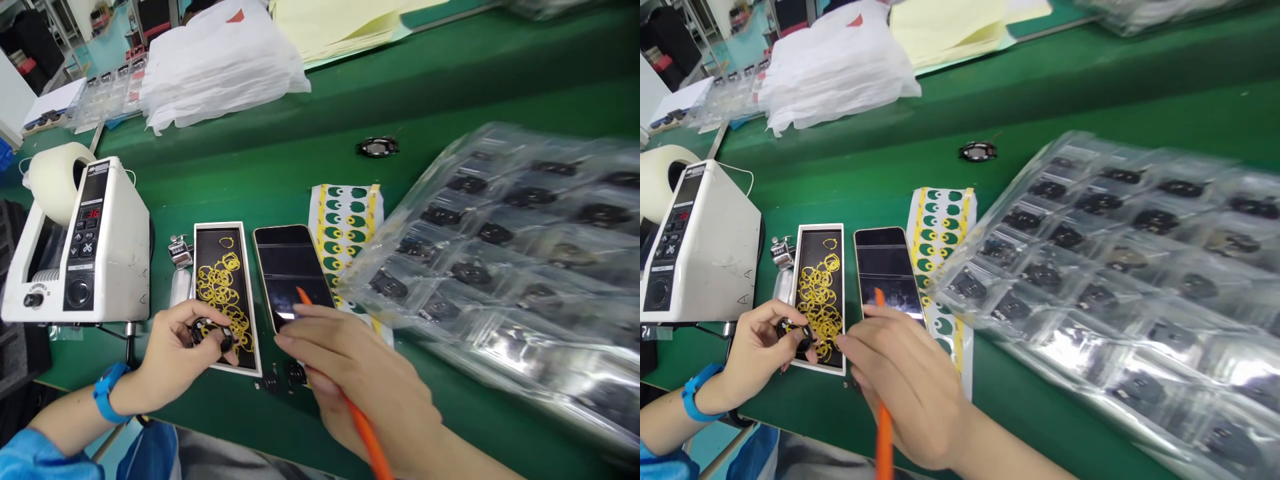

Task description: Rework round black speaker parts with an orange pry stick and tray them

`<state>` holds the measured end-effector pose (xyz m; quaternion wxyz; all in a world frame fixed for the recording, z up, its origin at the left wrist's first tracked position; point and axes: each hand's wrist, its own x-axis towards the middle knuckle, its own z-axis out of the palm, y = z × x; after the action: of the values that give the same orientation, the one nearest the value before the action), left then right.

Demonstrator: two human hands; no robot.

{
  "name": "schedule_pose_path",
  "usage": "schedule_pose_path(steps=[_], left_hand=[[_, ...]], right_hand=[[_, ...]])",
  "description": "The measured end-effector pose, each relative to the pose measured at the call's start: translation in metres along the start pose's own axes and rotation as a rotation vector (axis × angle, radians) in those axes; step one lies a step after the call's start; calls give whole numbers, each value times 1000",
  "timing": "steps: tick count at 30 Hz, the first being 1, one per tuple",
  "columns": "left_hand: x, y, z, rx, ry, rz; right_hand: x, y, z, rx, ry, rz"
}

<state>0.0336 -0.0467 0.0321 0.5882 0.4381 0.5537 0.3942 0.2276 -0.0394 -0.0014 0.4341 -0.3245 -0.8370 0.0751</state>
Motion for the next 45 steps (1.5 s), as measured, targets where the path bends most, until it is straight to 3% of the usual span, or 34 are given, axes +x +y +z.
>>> schedule_pose_path(steps=[4,10,17,23,30,34,37,41,45], left_hand=[[-2,-3,4,-5,-10,-14],[-8,-16,8,80,-85,150],[-16,-27,4,355,-145,402],[-17,-28,3,429,-213,495],[-9,-32,-4,295,-78,401],[1,-20,-9,138,111,442],[4,-11,-11,86,218,453],[4,-7,-12,85,216,389],[2,-8,-11,54,189,388]], right_hand=[[6,-9,12,-76,37,-33],[6,-13,21,-54,65,95],[8,-12,25,58,60,229],[9,-10,25,158,66,233],[16,-13,10,455,50,267],[14,-6,5,483,-38,328],[8,4,12,385,-106,312],[4,11,17,153,-190,248],[10,5,10,-113,-88,115]])
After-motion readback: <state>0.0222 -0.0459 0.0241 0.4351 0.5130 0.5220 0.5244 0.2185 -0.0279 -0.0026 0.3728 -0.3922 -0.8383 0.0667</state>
